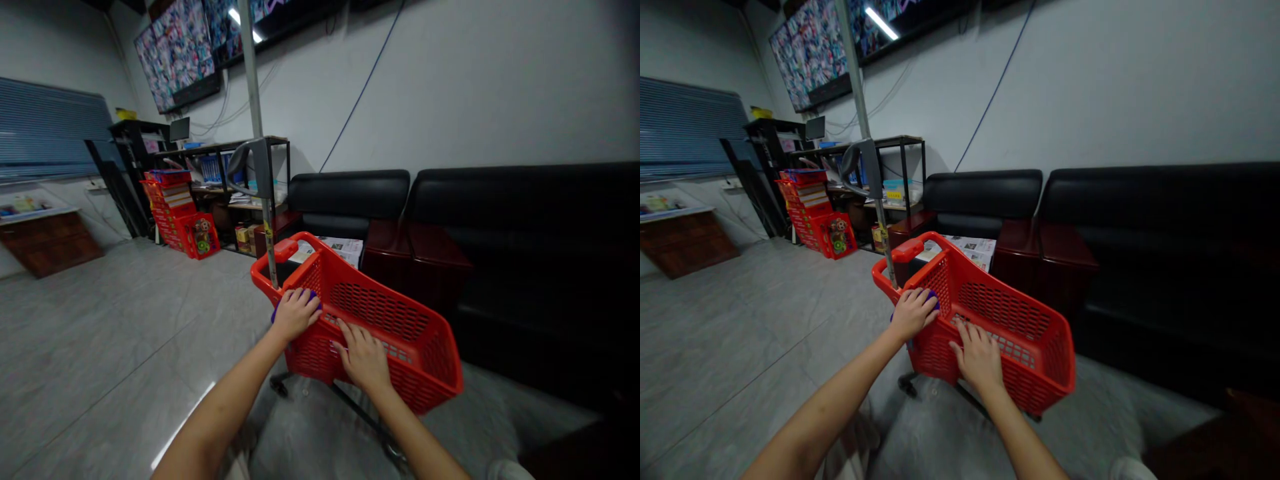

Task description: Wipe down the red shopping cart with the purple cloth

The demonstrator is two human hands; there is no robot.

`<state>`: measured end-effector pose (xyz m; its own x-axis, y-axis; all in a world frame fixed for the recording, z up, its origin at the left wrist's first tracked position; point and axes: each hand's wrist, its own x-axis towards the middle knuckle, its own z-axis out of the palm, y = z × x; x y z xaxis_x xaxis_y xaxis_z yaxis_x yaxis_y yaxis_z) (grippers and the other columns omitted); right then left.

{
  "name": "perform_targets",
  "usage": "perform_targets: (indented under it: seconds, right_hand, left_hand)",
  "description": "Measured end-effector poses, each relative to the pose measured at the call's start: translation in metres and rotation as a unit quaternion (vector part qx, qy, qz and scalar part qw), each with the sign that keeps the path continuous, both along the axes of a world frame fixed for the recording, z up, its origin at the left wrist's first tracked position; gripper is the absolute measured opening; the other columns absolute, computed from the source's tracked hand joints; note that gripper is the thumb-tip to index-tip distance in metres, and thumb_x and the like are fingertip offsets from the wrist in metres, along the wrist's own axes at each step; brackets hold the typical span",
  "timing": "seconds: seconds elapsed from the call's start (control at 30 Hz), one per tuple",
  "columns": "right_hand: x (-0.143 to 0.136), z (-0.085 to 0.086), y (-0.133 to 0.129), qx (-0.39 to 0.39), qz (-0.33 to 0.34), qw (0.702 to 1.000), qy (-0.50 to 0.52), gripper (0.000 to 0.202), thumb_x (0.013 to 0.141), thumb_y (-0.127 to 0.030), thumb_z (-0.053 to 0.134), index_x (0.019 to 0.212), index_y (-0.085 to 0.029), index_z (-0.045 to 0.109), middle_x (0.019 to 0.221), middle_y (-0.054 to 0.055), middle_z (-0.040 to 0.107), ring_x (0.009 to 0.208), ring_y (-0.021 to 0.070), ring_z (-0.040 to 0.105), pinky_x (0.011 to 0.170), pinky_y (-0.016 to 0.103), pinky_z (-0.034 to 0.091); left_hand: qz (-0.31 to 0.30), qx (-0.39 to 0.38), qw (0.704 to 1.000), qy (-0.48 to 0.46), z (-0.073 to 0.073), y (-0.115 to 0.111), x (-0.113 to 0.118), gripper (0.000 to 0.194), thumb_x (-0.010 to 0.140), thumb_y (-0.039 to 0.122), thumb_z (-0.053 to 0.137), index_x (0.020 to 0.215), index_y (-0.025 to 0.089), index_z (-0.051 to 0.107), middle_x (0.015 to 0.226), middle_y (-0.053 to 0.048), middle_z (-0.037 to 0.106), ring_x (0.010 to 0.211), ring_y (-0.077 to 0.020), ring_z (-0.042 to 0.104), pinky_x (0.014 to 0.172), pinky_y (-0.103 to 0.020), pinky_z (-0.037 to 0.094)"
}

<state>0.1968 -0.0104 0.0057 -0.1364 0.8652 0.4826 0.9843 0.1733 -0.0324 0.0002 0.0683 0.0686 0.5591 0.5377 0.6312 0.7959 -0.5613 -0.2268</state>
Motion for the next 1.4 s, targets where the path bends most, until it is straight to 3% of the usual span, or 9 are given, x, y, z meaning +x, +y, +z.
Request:
perform_targets:
  seconds: [0.17, 0.33, 0.43, 0.57, 0.83, 1.03, 1.2, 1.3, 1.4]
  right_hand:
    - [0.007, -0.003, -0.013, 0.003, -0.021, 1.000, 0.005, 0.052, 0.099, -0.043, 0.036, 0.145, -0.022, 0.042, 0.135, 0.012, 0.058, 0.113, 0.0271, 0.050, 0.093, 0.043, 0.032]
    - [0.000, -0.001, -0.011, 0.007, -0.028, 1.000, 0.007, 0.051, 0.098, -0.042, 0.038, 0.144, -0.021, 0.045, 0.136, 0.013, 0.057, 0.114, 0.0282, 0.049, 0.092, 0.044, 0.032]
    - [0.000, -0.002, -0.010, 0.006, -0.025, 1.000, 0.001, 0.051, 0.098, -0.042, 0.038, 0.145, -0.022, 0.043, 0.134, 0.013, 0.058, 0.112, 0.0282, 0.050, 0.091, 0.043, 0.032]
    - [-0.006, -0.004, -0.010, 0.012, -0.031, 0.999, 0.011, 0.052, 0.098, -0.042, 0.038, 0.145, -0.022, 0.043, 0.134, 0.013, 0.058, 0.113, 0.0284, 0.049, 0.092, 0.044, 0.033]
    - [-0.015, 0.002, -0.006, -0.013, -0.018, 1.000, 0.021, 0.055, 0.097, -0.045, 0.035, 0.145, -0.020, 0.044, 0.139, 0.014, 0.054, 0.119, 0.0299, 0.047, 0.096, 0.046, 0.033]
    - [0.002, -0.011, -0.020, 0.015, -0.060, 0.998, 0.034, 0.054, 0.097, -0.040, 0.035, 0.148, -0.023, 0.039, 0.136, 0.014, 0.056, 0.120, 0.0297, 0.048, 0.099, 0.048, 0.032]
    - [-0.004, -0.021, -0.019, 0.022, -0.087, 0.996, 0.028, 0.058, 0.097, -0.043, 0.036, 0.150, -0.022, 0.036, 0.140, 0.017, 0.052, 0.122, 0.0333, 0.045, 0.099, 0.054, 0.030]
    - [-0.007, -0.024, -0.016, 0.014, -0.088, 0.996, 0.019, 0.057, 0.097, -0.042, 0.035, 0.149, -0.020, 0.037, 0.142, 0.017, 0.051, 0.124, 0.0332, 0.044, 0.100, 0.053, 0.030]
    - [-0.007, -0.023, -0.016, 0.008, -0.091, 0.996, 0.016, 0.056, 0.097, -0.042, 0.036, 0.148, -0.021, 0.040, 0.142, 0.016, 0.051, 0.124, 0.0328, 0.044, 0.101, 0.052, 0.030]
  left_hand:
    - [0.076, -0.001, 0.991, -0.109, -0.008, -0.006, 0.016, 0.026, 0.096, 0.039, 0.048, 0.111, 0.024, 0.063, 0.121, -0.008, 0.065, 0.117, -0.0287, 0.053, 0.098, -0.047, 0.037]
    - [0.013, -0.038, 0.998, -0.048, -0.023, -0.021, 0.048, 0.027, 0.095, 0.043, 0.049, 0.112, 0.025, 0.061, 0.117, -0.007, 0.065, 0.113, -0.0256, 0.055, 0.095, -0.042, 0.040]
    - [0.008, -0.043, 0.998, -0.044, -0.015, -0.017, 0.037, 0.026, 0.095, 0.043, 0.050, 0.110, 0.026, 0.062, 0.112, -0.007, 0.066, 0.110, -0.0248, 0.056, 0.093, -0.042, 0.040]
    - [0.068, -0.015, 0.992, -0.103, -0.003, -0.008, 0.016, 0.023, 0.095, 0.039, 0.050, 0.108, 0.024, 0.062, 0.115, -0.008, 0.066, 0.112, -0.0264, 0.054, 0.096, -0.044, 0.038]
    - [0.046, -0.054, 0.996, -0.061, -0.027, -0.013, 0.049, 0.022, 0.094, 0.042, 0.051, 0.101, 0.024, 0.063, 0.096, -0.006, 0.066, 0.101, -0.0235, 0.055, 0.088, -0.040, 0.039]
    - [0.037, -0.062, 0.995, -0.065, -0.024, -0.006, 0.039, 0.022, 0.093, 0.042, 0.054, 0.103, 0.025, 0.062, 0.096, -0.005, 0.065, 0.099, -0.0224, 0.054, 0.087, -0.038, 0.039]
    - [0.069, -0.059, 0.988, -0.126, -0.036, -0.014, 0.058, 0.018, 0.094, 0.037, 0.052, 0.101, 0.024, 0.063, 0.101, -0.006, 0.066, 0.106, -0.0267, 0.052, 0.093, -0.045, 0.038]
    - [0.042, -0.069, 0.989, -0.123, -0.043, -0.022, 0.071, 0.019, 0.093, 0.038, 0.054, 0.104, 0.025, 0.063, 0.108, -0.005, 0.066, 0.108, -0.0263, 0.052, 0.094, -0.044, 0.038]
    - [0.005, -0.074, 0.994, -0.086, -0.038, -0.022, 0.065, 0.023, 0.093, 0.042, 0.054, 0.108, 0.027, 0.062, 0.109, -0.004, 0.066, 0.107, -0.0249, 0.053, 0.092, -0.042, 0.039]
